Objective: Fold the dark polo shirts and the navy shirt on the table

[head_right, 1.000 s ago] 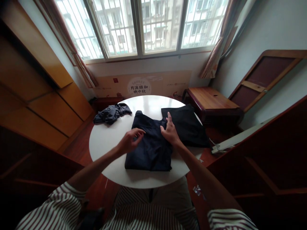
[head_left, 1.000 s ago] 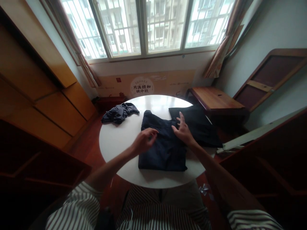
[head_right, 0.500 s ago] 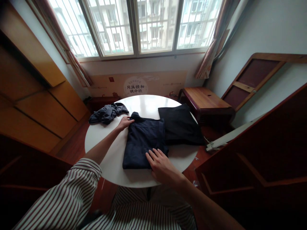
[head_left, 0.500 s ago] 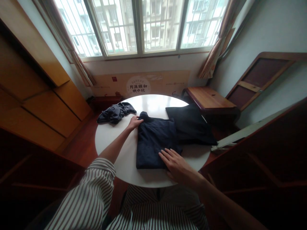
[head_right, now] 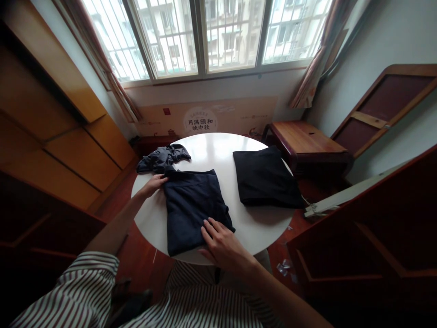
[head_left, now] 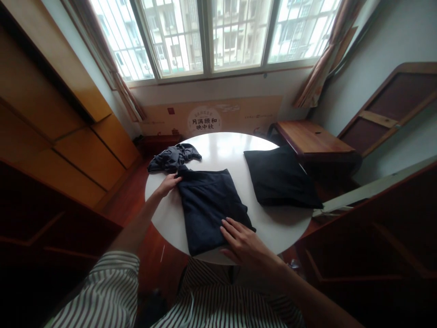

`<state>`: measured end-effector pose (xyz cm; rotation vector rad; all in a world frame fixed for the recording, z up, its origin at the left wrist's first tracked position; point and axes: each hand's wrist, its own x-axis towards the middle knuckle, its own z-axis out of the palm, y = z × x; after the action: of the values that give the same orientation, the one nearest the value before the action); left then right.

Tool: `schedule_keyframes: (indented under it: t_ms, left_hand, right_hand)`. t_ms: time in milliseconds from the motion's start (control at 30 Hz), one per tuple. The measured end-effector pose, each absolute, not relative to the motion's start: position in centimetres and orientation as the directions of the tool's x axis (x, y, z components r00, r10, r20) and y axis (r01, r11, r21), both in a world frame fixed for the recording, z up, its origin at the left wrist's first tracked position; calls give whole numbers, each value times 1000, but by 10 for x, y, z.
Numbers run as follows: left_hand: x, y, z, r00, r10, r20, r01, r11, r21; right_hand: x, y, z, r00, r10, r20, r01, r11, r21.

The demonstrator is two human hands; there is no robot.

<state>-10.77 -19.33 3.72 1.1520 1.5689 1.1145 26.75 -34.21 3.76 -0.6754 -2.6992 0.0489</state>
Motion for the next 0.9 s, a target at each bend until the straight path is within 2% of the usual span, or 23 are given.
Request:
schedule_keyframes:
  t_ms: [67,133,200,267,333,433,567,733,900]
  left_hand:
    - [-105,-189,36,-263,962,-70,314,153,937]
    - [-100,-180,38,-310,949,62,471,97,877]
    - [-94,-169,40,-272,945,184,595,14,804]
    - [-91,-160,43,-204,952,228,636,-48,770]
    - [-93,-155,46,-152,966,207,596,-78,799]
    - [-102,-156,50,-64,990,130,425,-91,901]
    - [-113,-160,56,1,1000,-1,268,0,964]
    - [-108,-150,63,-6,997,-71,341,69,938]
    - [-101,-138,66,39,999,-17,439,-2,898]
  right_hand:
    - [266,-340,52,-813,499,299,459,866,-199]
    - [265,-332,64,-793,542,279,497,840,-220]
    - [265,-320,69,-742,616,265,581,788,-205]
    - [269,-311,64,-671,703,236,678,711,-189]
    - [275,-306,52,-622,757,203,733,653,-192]
    - [285,-309,31,-587,784,200,754,620,-218]
    - [289,-316,23,-565,795,222,772,604,-199]
    - [277,-307,54,-600,780,180,777,621,-104]
    - [242,-270,86,-667,714,214,703,698,-138]
